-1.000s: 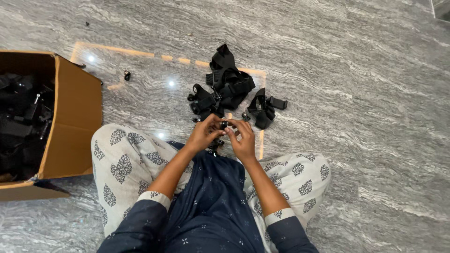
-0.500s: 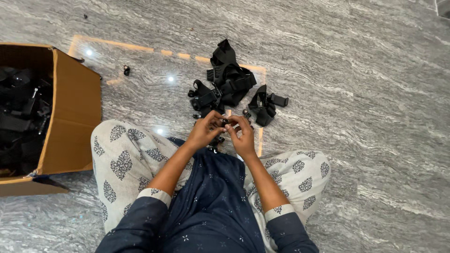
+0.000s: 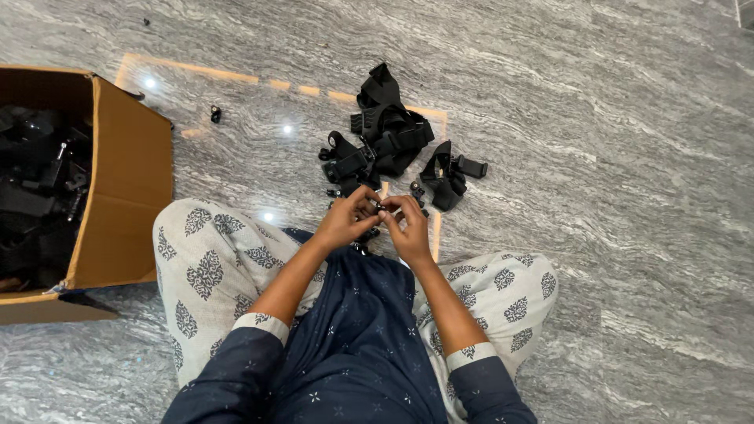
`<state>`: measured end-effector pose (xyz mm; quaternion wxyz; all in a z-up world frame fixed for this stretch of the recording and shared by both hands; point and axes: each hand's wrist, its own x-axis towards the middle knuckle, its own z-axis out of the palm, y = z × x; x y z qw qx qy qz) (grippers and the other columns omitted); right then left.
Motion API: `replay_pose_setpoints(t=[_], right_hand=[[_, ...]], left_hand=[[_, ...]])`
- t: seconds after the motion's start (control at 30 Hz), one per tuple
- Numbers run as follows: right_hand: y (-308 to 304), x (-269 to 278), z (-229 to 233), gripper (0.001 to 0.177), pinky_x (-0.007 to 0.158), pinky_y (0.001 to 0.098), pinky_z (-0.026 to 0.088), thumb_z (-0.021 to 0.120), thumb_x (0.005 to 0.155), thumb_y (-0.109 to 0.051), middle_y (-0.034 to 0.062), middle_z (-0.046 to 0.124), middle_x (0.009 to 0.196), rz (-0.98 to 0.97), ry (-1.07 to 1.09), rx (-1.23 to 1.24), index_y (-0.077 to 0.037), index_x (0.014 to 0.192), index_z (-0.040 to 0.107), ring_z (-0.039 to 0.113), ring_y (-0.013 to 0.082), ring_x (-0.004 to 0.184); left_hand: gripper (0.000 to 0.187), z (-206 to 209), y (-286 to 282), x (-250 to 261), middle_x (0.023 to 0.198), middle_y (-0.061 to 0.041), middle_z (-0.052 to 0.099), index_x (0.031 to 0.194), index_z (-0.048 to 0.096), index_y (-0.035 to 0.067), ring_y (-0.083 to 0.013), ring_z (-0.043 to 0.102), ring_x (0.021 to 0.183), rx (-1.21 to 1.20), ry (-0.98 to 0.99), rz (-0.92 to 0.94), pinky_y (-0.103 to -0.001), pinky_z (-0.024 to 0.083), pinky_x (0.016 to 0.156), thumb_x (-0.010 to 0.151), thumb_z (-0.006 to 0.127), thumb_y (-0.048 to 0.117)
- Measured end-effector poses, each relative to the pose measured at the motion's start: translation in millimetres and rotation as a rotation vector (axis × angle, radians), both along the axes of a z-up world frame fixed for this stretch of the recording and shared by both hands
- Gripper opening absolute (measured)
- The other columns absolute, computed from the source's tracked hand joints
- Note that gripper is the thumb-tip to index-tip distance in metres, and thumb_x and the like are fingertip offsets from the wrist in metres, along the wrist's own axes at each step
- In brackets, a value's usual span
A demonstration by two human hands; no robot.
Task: The person sits on the floor and assembles black harness components by hand. They pick up straps and small plastic parts, connect them, and place the assembled units into a cardboard box.
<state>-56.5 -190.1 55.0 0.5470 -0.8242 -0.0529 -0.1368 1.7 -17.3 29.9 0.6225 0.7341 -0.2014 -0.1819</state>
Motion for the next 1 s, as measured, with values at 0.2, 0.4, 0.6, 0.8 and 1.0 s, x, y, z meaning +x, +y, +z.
replay_pose_setpoints(t=[0.2, 0.4, 0.6, 0.8, 1.0], right_hand=[[-8, -1, -35, 0.017, 0.076, 0.0270, 0.051, 0.068, 0.095, -0.009, 0.0048, 0.065, 0.103, -0.013, 0.128, 0.181, -0.002, 0.110, 0.063, 0.065, 0.0143, 0.091], [-30, 10, -90, 0.018, 0.079, 0.0289, 0.050, 0.059, 0.110, -0.020, 0.0043, 0.064, 0.100, 0.060, 0.319, 0.682, -0.003, 0.108, 0.062, 0.059, 0.0124, 0.090], [-31, 8, -68, 0.025, 0.075, 0.0271, 0.052, 0.057, 0.106, -0.028, 0.0043, 0.069, 0.104, -0.031, 0.343, 0.736, -0.006, 0.115, 0.063, 0.064, 0.0116, 0.094], [-11, 3, -39, 0.039, 0.084, 0.0269, 0.054, 0.075, 0.092, -0.008, 0.0037, 0.065, 0.115, 0.043, 0.211, 0.467, -0.003, 0.130, 0.062, 0.062, 0.0110, 0.104], [-9, 3, -36, 0.031, 0.086, 0.0267, 0.055, 0.075, 0.093, -0.006, 0.0033, 0.065, 0.114, 0.046, 0.240, 0.497, 0.000, 0.122, 0.067, 0.062, 0.0105, 0.099]], left_hand=[[0.030, -8, -2, 0, 0.082, -0.005, 0.074, 0.114, 0.059, 0.006, -0.0099, 0.071, 0.074, -0.047, -0.036, -0.025, -0.026, 0.055, 0.064, 0.091, 0.076, 0.014], [0.023, -17, -3, -2, 0.081, -0.005, 0.069, 0.106, 0.058, 0.003, -0.0086, 0.072, 0.080, -0.123, -0.067, 0.040, -0.025, 0.059, 0.070, 0.099, 0.078, 0.011], [0.036, -4, -1, 5, 0.079, -0.001, 0.070, 0.121, 0.054, 0.004, -0.0062, 0.070, 0.074, -0.190, 0.014, 0.113, -0.024, 0.056, 0.066, 0.091, 0.073, 0.009], [0.034, -1, -2, 2, 0.079, -0.005, 0.068, 0.121, 0.061, 0.003, -0.0108, 0.065, 0.071, -0.025, -0.094, 0.058, -0.028, 0.053, 0.064, 0.092, 0.078, 0.009], [0.030, -7, -1, 0, 0.087, -0.005, 0.071, 0.119, 0.061, 0.003, -0.0097, 0.068, 0.080, -0.128, -0.136, -0.031, -0.028, 0.055, 0.069, 0.091, 0.074, 0.003]])
